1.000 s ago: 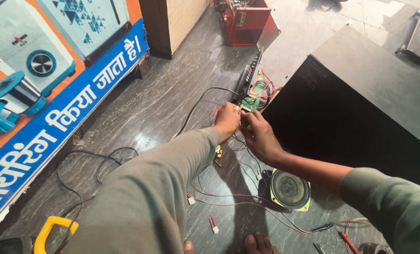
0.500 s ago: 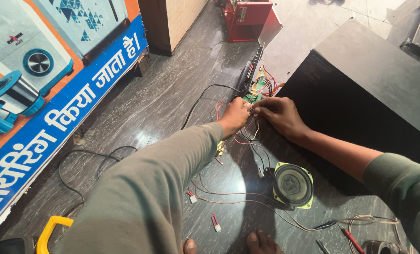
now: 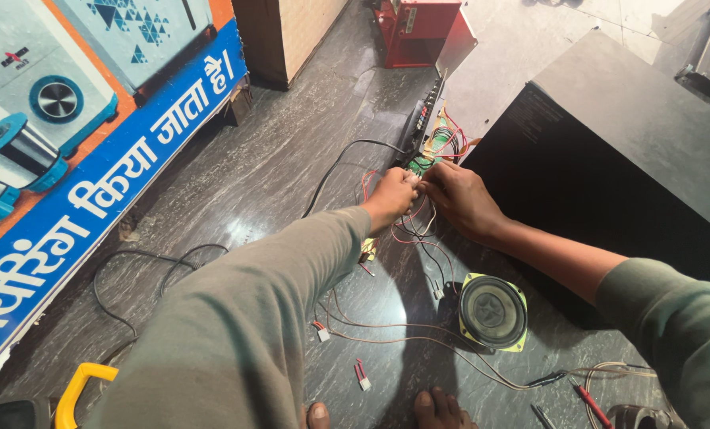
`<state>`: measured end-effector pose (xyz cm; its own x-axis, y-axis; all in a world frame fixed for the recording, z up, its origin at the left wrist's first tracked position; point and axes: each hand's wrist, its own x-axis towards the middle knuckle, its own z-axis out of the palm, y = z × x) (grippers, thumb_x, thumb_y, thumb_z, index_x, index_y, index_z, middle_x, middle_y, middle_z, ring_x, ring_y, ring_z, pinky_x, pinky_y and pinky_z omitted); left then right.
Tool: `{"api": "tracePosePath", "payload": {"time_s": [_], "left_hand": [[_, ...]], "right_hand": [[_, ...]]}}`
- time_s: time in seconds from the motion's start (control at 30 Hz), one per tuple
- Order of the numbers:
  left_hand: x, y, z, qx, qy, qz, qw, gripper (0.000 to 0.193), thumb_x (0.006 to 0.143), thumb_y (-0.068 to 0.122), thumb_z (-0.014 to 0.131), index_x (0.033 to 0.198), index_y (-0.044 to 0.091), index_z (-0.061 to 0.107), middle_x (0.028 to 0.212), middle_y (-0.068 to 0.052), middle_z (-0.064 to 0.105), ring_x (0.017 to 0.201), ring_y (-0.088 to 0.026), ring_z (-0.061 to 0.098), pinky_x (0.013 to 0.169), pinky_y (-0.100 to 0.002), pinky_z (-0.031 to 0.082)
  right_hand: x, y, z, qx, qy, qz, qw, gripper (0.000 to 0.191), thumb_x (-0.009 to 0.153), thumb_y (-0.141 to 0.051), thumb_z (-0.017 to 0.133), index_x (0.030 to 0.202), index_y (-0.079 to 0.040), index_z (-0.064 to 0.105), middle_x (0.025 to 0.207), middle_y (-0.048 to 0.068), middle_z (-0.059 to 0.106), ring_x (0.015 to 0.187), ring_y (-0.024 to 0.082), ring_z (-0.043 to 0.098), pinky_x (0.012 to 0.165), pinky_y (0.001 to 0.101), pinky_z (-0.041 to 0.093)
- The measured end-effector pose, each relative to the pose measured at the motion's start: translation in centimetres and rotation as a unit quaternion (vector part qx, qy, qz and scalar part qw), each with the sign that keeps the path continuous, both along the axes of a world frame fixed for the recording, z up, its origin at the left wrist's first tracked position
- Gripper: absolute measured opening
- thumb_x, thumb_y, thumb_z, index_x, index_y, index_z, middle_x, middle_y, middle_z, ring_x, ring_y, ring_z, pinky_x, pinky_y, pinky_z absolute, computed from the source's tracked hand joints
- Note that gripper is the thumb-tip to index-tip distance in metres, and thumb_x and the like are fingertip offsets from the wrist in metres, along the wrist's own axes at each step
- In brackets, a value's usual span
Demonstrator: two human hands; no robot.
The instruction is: The person connects wires to a circuit board and a transformer, then secures a speaker to a black enclosure using electrical tape. The person handles wires, a speaker, a circuit board, and a transformer.
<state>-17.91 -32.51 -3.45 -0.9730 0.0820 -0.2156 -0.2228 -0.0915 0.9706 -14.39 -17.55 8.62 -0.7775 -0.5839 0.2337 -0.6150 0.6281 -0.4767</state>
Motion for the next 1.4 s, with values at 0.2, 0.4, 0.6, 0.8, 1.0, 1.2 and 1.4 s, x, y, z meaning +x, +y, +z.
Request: {"api": "tracePosePath", "payload": {"time_s": [0.2, 0.4, 0.6, 0.8, 1.0, 1.2, 1.4], "left_hand": [[-0.6, -0.1, 0.1, 0.007, -0.003, -0.013, 1.000, 0.019, 0.106, 0.024, 0.051, 0.105, 0.006, 0.058, 0.079, -0.001, 0.060, 0.060, -0.010, 0.054, 0.053, -0.030, 0.052], [-0.6, -0.1, 0.1, -0.007, -0.013, -0.020, 1.000, 0.021, 0.105, 0.025, 0.051, 0.109, 0.007, 0.059, 0.083, -0.001, 0.062, 0.062, -0.010, 0.055, 0.056, -0.031, 0.053], [0.3, 0.0, 1.0, -0.070, 0.006, 0.002, 0.998, 0.022, 0.105, 0.024, 0.050, 0.112, 0.005, 0.059, 0.086, -0.006, 0.069, 0.064, -0.013, 0.063, 0.058, -0.032, 0.054], [0.6, -0.3, 2.1, -0.034, -0.001, -0.021, 0.999, 0.022, 0.104, 0.021, 0.047, 0.113, 0.002, 0.057, 0.090, -0.010, 0.072, 0.067, -0.015, 0.068, 0.060, -0.033, 0.054], [0.7, -0.3, 2.4, -0.080, 0.048, -0.034, 0.995, 0.022, 0.102, 0.020, 0.057, 0.105, 0.001, 0.066, 0.088, -0.008, 0.076, 0.071, -0.012, 0.069, 0.064, -0.030, 0.055], [0.9, -1.0, 3.1, -0.030, 0.103, -0.035, 0.994, 0.021, 0.100, 0.018, 0.065, 0.100, -0.003, 0.068, 0.085, -0.008, 0.074, 0.070, -0.012, 0.068, 0.064, -0.028, 0.057], [1.3, -1.5, 3.5, -0.051, 0.067, -0.024, 0.996, 0.020, 0.099, 0.016, 0.062, 0.102, -0.003, 0.067, 0.085, -0.009, 0.074, 0.071, -0.015, 0.071, 0.063, -0.030, 0.060]], "right_hand": [[-0.3, -0.4, -0.6, 0.053, 0.024, -0.011, 0.998, 0.028, 0.103, -0.025, 0.057, 0.100, 0.003, 0.057, 0.099, 0.022, 0.064, 0.090, 0.042, 0.065, 0.079, 0.0500, 0.050], [-0.5, -0.1, -0.9, 0.056, 0.017, -0.002, 0.998, 0.027, 0.105, -0.024, 0.053, 0.097, 0.002, 0.053, 0.096, 0.022, 0.061, 0.089, 0.043, 0.063, 0.077, 0.0520, 0.048], [-0.5, -0.1, -1.5, 0.031, 0.017, 0.000, 0.999, 0.026, 0.102, -0.022, 0.056, 0.096, 0.003, 0.054, 0.094, 0.022, 0.061, 0.088, 0.041, 0.063, 0.076, 0.0500, 0.049], [-1.0, 0.3, -1.1, 0.016, -0.028, 0.009, 0.999, 0.025, 0.102, -0.021, 0.057, 0.096, 0.003, 0.055, 0.093, 0.020, 0.063, 0.086, 0.035, 0.066, 0.076, 0.0451, 0.051], [-1.0, 0.7, -0.9, 0.006, -0.071, 0.011, 0.997, 0.023, 0.104, -0.017, 0.051, 0.098, 0.004, 0.055, 0.092, 0.018, 0.064, 0.084, 0.029, 0.067, 0.077, 0.0416, 0.052], [-1.1, 1.2, -1.1, -0.066, -0.144, -0.033, 0.987, 0.018, 0.103, -0.014, 0.058, 0.098, 0.002, 0.065, 0.078, 0.009, 0.068, 0.073, 0.014, 0.065, 0.070, 0.0334, 0.054], [-1.3, 1.5, -1.0, -0.089, -0.139, -0.031, 0.986, 0.017, 0.101, -0.011, 0.062, 0.106, 0.002, 0.071, 0.082, 0.006, 0.073, 0.077, 0.009, 0.069, 0.073, 0.0277, 0.056]]}}
